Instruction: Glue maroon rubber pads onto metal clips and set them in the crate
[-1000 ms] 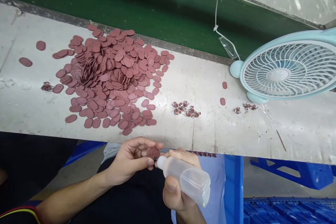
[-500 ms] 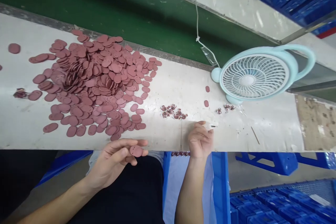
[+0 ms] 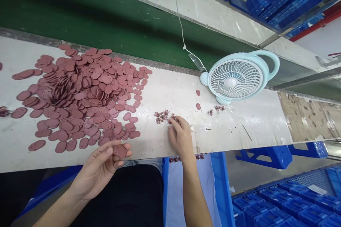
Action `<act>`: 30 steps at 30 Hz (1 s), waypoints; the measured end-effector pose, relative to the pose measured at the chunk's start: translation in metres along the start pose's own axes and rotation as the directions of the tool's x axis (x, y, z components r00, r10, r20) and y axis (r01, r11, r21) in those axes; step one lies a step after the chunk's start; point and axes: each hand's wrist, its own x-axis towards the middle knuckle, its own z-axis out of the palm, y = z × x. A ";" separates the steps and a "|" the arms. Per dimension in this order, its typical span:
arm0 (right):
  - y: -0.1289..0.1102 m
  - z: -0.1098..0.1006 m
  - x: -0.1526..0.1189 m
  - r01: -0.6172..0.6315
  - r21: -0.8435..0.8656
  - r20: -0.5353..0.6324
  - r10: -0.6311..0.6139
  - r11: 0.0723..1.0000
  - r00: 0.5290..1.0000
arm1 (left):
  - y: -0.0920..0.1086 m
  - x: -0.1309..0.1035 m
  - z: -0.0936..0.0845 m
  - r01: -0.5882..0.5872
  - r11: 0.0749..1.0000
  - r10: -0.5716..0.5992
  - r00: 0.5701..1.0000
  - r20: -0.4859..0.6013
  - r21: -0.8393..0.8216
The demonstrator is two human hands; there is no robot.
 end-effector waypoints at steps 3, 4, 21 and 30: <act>-0.002 0.003 -0.009 0.023 -0.043 0.025 -0.022 0.999 0.999 | 0.000 0.000 -0.001 -0.005 1.000 0.005 1.000 -0.027 -0.012; -0.004 0.002 -0.015 0.033 -0.054 0.045 -0.031 0.998 0.999 | 0.000 0.001 -0.002 -0.005 1.000 0.005 0.999 -0.035 -0.013; -0.024 -0.007 -0.015 -0.458 -0.192 0.055 0.475 0.868 0.878 | -0.009 -0.001 0.004 0.010 1.000 -0.010 1.000 0.027 -0.010; -0.046 -0.037 -0.036 -0.446 0.318 0.130 0.428 0.836 0.894 | -0.016 0.000 0.007 0.003 1.000 -0.004 0.993 0.121 0.008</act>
